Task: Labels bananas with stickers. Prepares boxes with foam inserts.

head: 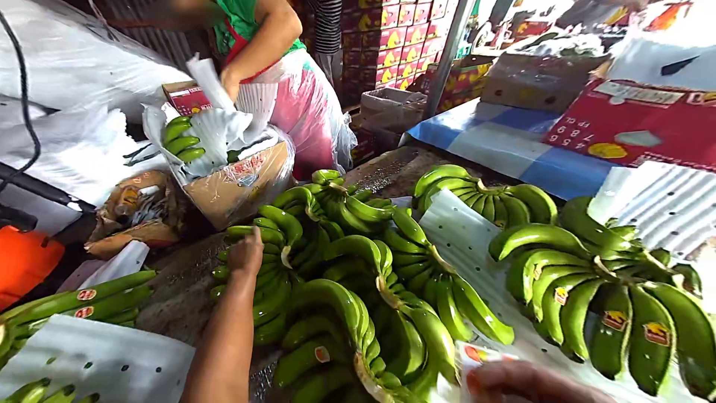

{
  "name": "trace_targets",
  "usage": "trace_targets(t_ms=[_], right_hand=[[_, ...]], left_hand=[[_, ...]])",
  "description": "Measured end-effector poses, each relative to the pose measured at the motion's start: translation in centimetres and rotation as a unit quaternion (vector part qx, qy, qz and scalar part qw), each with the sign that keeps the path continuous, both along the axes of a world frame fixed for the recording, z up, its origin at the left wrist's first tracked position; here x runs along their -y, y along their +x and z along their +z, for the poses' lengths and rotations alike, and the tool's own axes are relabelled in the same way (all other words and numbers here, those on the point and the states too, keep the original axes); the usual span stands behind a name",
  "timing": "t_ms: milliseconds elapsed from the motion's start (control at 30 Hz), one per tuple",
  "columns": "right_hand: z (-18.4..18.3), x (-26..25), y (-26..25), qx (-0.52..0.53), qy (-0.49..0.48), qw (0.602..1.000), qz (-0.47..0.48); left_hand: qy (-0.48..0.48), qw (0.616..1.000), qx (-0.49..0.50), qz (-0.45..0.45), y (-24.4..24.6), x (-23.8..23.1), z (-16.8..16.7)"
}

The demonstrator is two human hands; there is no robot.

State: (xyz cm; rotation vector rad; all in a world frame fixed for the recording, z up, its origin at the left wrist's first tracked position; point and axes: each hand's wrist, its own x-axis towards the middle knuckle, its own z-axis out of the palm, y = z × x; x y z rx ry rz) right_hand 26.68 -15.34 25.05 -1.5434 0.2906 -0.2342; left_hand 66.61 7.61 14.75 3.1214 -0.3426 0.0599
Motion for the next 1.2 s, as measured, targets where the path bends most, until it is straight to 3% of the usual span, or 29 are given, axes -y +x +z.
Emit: trace_targets(t_ms=[67, 133, 200, 267, 333, 467, 567, 700, 867, 933, 1000, 1100, 1200], right_hand=[[-0.8, -0.5, 0.7, -0.012, 0.011, 0.999, -0.04], [-1.4, -1.1, 1.3, -0.029, 0.036, 0.995, -0.092], [-1.6, -1.6, 1.9, -0.047, 0.057, 0.99, -0.117], [-1.5, -2.4, 2.0, -0.066, 0.058, 0.989, -0.123], [-1.2, -3.1, 1.9, -0.061, 0.036, 0.991, -0.115], [-0.6, -3.7, 0.8, -0.044, -0.043, 0.994, -0.095], [-0.2, -4.2, -0.1, -0.071, -0.003, 0.993, -0.097], [-0.2, -5.6, -0.6, -0.084, 0.11, 0.986, -0.096], [-0.2, -6.1, -0.8, -0.078, 0.316, 0.944, -0.064], [-0.6, -5.7, -0.8, -0.064, 0.317, 0.942, -0.089], [-1.0, -4.3, -0.9, -0.039, 0.245, 0.957, -0.151], [-1.2, -1.6, -2.3, -0.024, 0.187, 0.961, -0.203], [-0.8, 0.5, -4.1, -0.02, 0.162, 0.968, -0.189]], left_hand=[[-0.043, 0.998, 0.036, -0.018, -0.9, 0.2, 1.1], [-0.204, 0.97, 0.065, -0.114, -3.9, 1.5, 3.0], [-0.368, 0.896, 0.031, -0.245, -9.8, 3.3, 5.9], [-0.453, 0.8, -0.02, -0.394, -16.6, 4.7, 7.7], [-0.435, 0.749, -0.013, -0.499, -21.7, 5.9, 8.3], [-0.365, 0.758, 0.108, -0.53, -25.0, 7.0, 7.6], [-0.352, 0.759, 0.123, -0.534, -25.9, 6.5, 7.6], [-0.353, 0.762, 0.209, -0.501, -27.7, 5.6, 6.7], [-0.382, 0.724, 0.248, -0.518, -27.8, 4.2, 4.6], [-0.43, 0.757, 0.168, -0.462, -26.7, 3.2, 4.5], [-0.456, 0.837, -0.005, -0.302, -23.2, 1.4, 6.8], [-0.357, 0.91, -0.199, -0.071, -12.7, -2.3, 6.3], [-0.21, 0.937, -0.276, 0.04, -6.2, -4.7, 1.9]])
